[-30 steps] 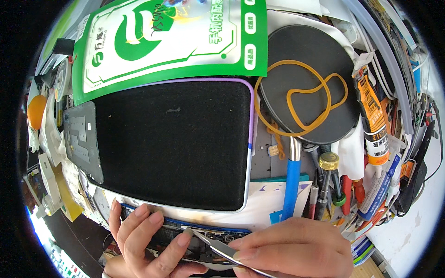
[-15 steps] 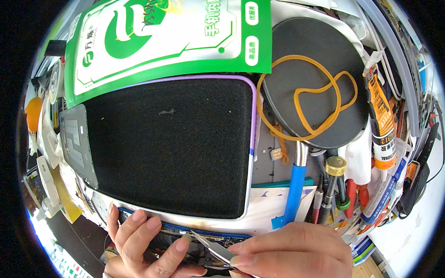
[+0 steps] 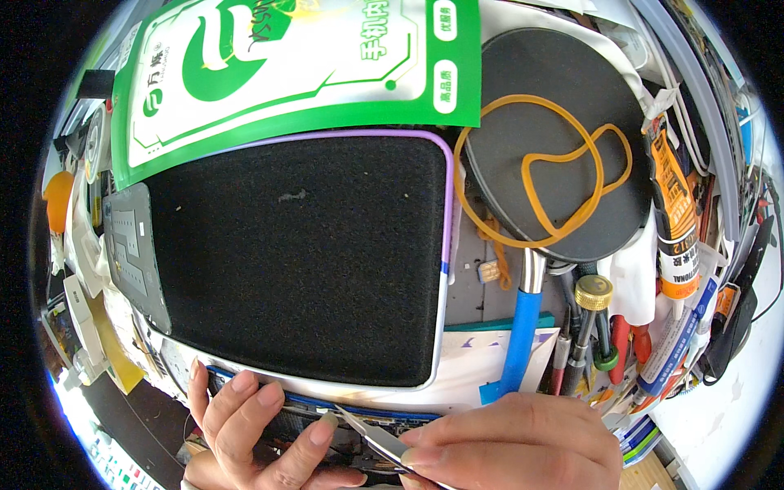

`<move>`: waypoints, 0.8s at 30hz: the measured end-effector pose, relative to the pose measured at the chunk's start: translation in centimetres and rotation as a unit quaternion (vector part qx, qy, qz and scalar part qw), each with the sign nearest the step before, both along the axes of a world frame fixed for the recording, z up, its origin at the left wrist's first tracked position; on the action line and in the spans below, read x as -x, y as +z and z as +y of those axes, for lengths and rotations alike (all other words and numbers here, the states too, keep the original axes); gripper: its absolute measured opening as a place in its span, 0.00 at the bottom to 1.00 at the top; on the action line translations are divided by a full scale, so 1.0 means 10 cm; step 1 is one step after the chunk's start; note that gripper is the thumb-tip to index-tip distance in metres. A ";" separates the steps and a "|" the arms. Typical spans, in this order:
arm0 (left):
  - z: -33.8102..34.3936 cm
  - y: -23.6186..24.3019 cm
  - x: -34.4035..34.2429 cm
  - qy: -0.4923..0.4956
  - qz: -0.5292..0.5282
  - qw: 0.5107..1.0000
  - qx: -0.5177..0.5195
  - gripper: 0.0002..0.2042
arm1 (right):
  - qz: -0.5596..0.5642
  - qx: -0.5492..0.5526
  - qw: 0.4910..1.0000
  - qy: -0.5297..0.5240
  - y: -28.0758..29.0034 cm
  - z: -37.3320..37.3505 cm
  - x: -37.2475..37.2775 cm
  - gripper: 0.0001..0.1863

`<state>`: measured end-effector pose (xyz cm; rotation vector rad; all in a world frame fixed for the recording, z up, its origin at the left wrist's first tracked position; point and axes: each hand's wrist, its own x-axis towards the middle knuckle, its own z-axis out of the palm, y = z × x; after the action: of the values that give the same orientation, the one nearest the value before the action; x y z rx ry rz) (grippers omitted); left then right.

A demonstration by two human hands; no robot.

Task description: The person works on a disassembled smartphone, using tweezers to adjust internal components and applying adhesive from a tube to the device's frame. The person repeatedly wipes the area with a cloth and continues to manipulate small parts inside the phone.

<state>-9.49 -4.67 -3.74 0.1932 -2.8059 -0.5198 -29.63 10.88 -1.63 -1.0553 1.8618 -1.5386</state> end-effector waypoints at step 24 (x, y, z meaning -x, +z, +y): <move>-0.19 0.43 0.48 -0.005 -0.160 0.986 -0.039 0.28 | 0.016 -0.014 1.000 -0.005 0.06 -0.02 -0.01 0.14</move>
<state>-14.25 -6.58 0.59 0.3051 -3.0993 -0.6547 -29.48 10.64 -1.00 -1.0645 1.9069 -1.5067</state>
